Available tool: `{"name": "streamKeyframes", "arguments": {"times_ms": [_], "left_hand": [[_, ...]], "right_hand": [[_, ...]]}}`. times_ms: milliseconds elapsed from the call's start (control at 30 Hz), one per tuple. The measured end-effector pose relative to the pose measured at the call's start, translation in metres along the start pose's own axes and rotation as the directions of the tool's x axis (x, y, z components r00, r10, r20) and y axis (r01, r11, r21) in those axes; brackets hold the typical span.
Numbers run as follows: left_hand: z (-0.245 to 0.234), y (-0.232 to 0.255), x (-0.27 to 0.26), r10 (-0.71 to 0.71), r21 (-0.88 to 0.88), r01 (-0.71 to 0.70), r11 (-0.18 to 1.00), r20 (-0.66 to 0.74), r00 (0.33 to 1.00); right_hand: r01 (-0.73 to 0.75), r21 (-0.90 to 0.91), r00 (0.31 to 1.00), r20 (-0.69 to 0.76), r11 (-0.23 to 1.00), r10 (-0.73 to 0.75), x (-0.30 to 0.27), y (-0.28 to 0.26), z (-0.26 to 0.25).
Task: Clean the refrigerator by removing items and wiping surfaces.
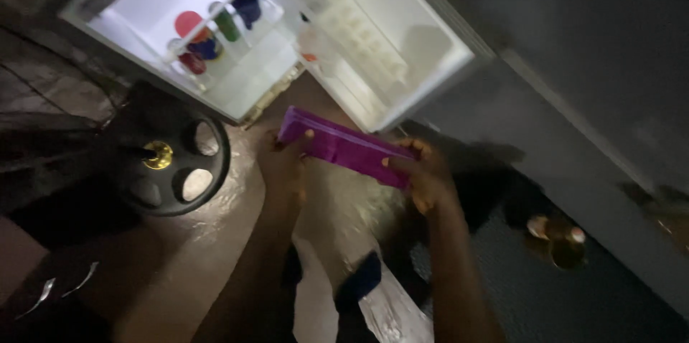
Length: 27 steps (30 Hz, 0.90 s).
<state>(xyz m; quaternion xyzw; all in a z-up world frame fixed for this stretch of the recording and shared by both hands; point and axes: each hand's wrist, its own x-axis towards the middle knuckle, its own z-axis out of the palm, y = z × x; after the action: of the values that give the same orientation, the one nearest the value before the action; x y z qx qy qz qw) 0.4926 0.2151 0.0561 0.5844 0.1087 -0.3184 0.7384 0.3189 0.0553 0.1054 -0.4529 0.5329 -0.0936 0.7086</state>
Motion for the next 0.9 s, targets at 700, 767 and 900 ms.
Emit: {"name": "streamKeyframes", "arguments": {"times_ms": [700, 767, 900], "left_hand": [[-0.052, 0.129, 0.147, 0.756, 0.42, -0.881, 0.219, 0.498, 0.425], [-0.058, 0.129, 0.156, 0.739, 0.482, -0.837, 0.258, 0.459, 0.493], [-0.065, 0.121, 0.177, 0.635, 0.471, -0.567, 0.675, 0.02, 0.772]], "right_hand": [[0.315, -0.018, 0.942, 0.127, 0.949, -0.31, 0.12, -0.056, 0.271], [0.329, 0.022, 0.93, 0.166, 0.944, -0.328, 0.139, -0.047, 0.274], [0.36, 0.117, 0.862, 0.339, 0.926, -0.377, 0.17, -0.038, 0.276]]}}
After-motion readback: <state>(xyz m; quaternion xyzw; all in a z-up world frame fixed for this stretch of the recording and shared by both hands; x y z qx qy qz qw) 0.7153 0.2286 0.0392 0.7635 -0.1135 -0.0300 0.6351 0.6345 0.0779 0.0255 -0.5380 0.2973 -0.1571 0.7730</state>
